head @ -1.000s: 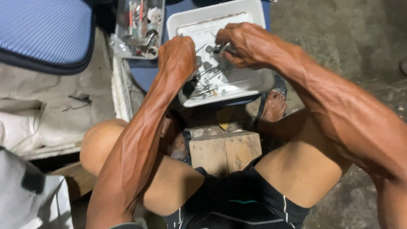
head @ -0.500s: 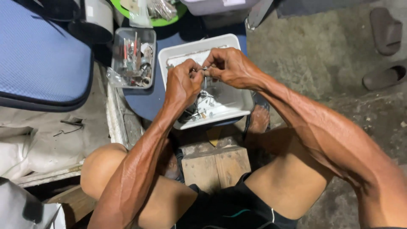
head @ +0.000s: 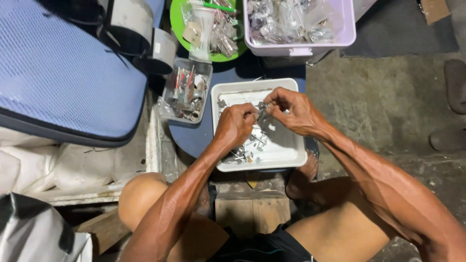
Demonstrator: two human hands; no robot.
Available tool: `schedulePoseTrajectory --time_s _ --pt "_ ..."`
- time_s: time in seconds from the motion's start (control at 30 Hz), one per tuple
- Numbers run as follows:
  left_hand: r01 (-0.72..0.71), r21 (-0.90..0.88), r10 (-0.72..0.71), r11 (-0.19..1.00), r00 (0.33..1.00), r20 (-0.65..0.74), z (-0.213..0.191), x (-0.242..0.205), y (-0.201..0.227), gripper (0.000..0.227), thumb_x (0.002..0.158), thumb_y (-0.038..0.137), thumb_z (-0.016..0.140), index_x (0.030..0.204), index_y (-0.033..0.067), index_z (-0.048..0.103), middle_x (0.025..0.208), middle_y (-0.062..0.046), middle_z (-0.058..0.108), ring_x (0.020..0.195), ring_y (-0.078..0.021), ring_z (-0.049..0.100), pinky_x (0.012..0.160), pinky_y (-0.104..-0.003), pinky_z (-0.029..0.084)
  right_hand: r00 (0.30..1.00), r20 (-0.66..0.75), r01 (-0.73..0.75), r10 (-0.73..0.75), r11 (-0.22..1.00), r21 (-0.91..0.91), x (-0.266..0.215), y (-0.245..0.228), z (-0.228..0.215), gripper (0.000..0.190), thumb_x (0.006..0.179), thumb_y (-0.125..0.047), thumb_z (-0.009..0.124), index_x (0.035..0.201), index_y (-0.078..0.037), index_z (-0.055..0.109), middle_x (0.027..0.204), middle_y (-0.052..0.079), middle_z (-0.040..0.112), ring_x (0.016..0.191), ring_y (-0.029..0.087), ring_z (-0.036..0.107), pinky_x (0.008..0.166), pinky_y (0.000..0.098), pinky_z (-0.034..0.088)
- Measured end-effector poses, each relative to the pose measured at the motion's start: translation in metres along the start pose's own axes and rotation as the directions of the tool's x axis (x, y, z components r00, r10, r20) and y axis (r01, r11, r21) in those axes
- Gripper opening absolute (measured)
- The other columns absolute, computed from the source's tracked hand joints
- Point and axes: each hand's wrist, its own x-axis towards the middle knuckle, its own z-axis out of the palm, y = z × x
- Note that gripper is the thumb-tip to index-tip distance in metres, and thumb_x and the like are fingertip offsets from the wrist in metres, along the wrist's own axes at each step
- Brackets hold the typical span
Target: Sorting and inspecting small metal hardware components in a plastic tray
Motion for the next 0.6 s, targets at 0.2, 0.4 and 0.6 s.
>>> schedulePoseTrajectory --time_s 0.2,0.4,0.6 --pt "-0.146 0.148 0.112 0.978 0.969 0.22 -0.009 -0.004 0.034 0.021 0.097 0.011 0.057 0.103 0.0097 0.077 0.08 -0.017 0.077 0.07 -0.0329 0.075 0.07 -0.042 0.062 0.989 0.144 0.019 -0.015 1.0 -0.021 0.001 -0.004 -0.01 0.022 0.084 -0.002 0.077 0.106 -0.003 0.073 0.081 0.012 0.072 0.072 0.02 0.064 0.072 0.0378 0.058" --pt "-0.191 0.222 0.155 0.956 0.974 0.168 -0.007 0.005 0.026 0.02 0.095 0.009 0.058 0.106 0.0053 0.073 0.08 -0.021 0.076 0.074 -0.0393 0.076 0.068 -0.05 0.059 0.994 0.109 0.024 -0.02 0.999 -0.037 0.001 -0.001 -0.016 0.018 0.092 -0.008 0.075 0.109 -0.005 0.073 0.079 0.012 0.075 0.069 0.018 0.065 0.07 0.0342 0.055" --pt "-0.299 0.093 0.279 0.95 0.944 0.177 -0.022 -0.011 0.062 0.03 0.092 0.007 0.069 0.119 -0.0052 0.062 0.096 -0.031 0.073 0.089 -0.0449 0.075 0.077 -0.056 0.06 0.991 0.134 -0.031 0.018 0.995 0.094 -0.008 -0.01 -0.015 0.009 0.093 -0.004 0.072 0.101 -0.001 0.073 0.071 0.009 0.073 0.066 0.014 0.068 0.067 0.0286 0.055"
